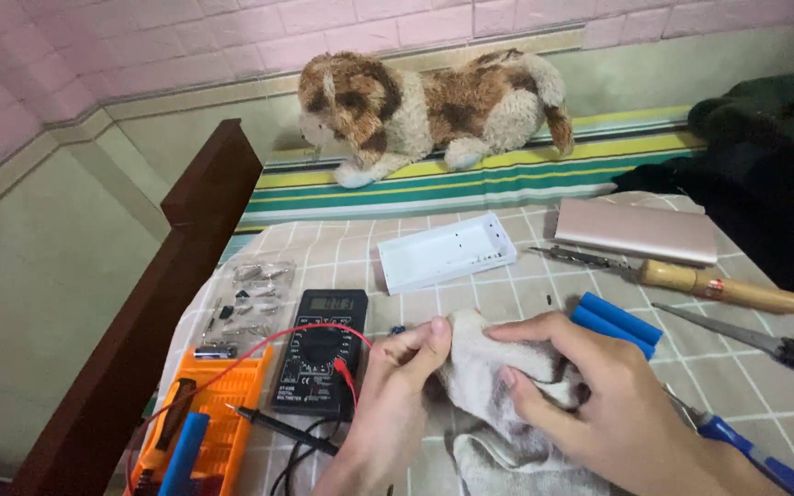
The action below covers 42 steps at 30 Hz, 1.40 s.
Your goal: Cleaning the terminals and exterior of a lithium-ion battery cell using a cloth.
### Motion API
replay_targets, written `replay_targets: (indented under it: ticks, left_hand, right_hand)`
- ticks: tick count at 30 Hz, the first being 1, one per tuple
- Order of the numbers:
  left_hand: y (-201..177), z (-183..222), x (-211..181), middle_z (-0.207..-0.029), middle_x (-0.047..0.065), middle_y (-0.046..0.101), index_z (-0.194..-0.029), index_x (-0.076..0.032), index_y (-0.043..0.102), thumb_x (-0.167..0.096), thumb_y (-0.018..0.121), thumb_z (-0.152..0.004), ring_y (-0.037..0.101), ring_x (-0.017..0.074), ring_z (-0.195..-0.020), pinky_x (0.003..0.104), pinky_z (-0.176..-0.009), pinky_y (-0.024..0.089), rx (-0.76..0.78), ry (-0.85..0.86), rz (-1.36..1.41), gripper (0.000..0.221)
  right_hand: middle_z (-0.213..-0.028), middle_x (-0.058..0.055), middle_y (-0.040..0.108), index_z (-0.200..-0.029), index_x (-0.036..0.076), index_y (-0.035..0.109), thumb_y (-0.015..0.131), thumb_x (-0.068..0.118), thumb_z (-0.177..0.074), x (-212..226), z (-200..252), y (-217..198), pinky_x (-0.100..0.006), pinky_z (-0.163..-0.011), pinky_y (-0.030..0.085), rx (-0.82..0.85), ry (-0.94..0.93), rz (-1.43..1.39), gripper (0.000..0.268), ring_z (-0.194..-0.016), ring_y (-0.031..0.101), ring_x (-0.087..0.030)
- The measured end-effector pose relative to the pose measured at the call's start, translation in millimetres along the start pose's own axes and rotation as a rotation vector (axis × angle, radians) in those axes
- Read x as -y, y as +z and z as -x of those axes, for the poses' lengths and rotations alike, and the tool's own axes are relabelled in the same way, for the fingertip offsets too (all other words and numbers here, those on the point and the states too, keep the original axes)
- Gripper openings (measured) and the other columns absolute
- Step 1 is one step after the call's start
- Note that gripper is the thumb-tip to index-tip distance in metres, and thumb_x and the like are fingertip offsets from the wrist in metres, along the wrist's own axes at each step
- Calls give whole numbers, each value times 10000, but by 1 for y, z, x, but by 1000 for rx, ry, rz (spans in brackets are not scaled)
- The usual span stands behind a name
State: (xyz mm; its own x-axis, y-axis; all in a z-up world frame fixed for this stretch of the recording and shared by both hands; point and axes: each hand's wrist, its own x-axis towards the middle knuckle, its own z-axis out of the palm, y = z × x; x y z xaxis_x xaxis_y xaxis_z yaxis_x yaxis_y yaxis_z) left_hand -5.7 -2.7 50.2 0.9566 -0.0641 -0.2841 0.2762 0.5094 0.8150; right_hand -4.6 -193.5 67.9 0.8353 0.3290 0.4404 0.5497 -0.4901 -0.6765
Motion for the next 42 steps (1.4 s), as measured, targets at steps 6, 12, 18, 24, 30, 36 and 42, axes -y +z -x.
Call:
replay_targets:
  ticks: [6, 12, 18, 24, 30, 36, 42]
  left_hand:
    - [-27, -17, 24, -750, 2, 561, -803, -58, 629, -213, 674, -988, 484, 106, -719, 256, -653, 372, 168, 292, -124, 246]
    - [-27, -12, 14, -820, 69, 638, -813, -50, 682, -179, 762, -892, 543, 188, -731, 339, -666, 455, 176, 158, 10, 171]
    - [-25, -11, 11, -915, 143, 637, -1024, 41, 706, -101, 700, -925, 602, 251, -820, 396, -724, 517, 61, 83, 108, 174]
    - [-11, -9, 0, -1079, 187, 712, -1253, 63, 742, -70, 681, -861, 654, 299, -1015, 457, -861, 555, -12, 17, 99, 419]
    - [-11, -7, 8, -1080, 221, 778, -1075, 110, 763, -249, 566, -968, 708, 302, -984, 485, -859, 592, 91, 22, -6, 423]
    - [11, 5, -10, -1085, 210, 756, -1226, 57, 735, -197, 570, -954, 716, 332, -982, 555, -832, 634, -8, -157, -93, 408]
    - [5, 4, -10, -1014, 136, 789, -1215, 9, 780, -180, 694, -866, 730, 232, -890, 430, -736, 655, 9, -115, -304, 406]
  right_hand:
    - [-944, 74, 832, -1166, 208, 747, 728, 270, -852, -7, 2, 3, -225, -551, 525, 18, 23, 1, 321, -628, 696, -71]
    - [-1126, 35, 799, -1237, 170, 699, 703, 281, -876, -7, 3, 5, -247, -809, 591, 62, 53, -16, 378, -990, 773, -88]
    - [-1053, 58, 841, -1277, 289, 749, 864, 318, -732, -7, -4, 9, -229, -822, 594, -32, 329, 21, 558, -987, 792, -52]
    - [-855, -43, 717, -1279, 71, 724, 818, 206, -783, -18, -4, 9, -281, -656, 515, -121, -133, 6, 522, -726, 649, -138]
    - [-998, 33, 774, -1305, 190, 706, 849, 252, -781, -14, -6, 9, -226, -609, 486, -139, 41, 45, 547, -596, 563, -93]
    - [-1006, -35, 717, -1166, 117, 730, 775, 163, -852, -12, -6, 5, -288, -812, 565, -129, -80, 3, 320, -903, 724, -164]
    - [-987, -22, 712, -1171, 131, 741, 768, 153, -855, -10, -7, 4, -276, -808, 577, -80, -65, 23, 319, -893, 733, -149]
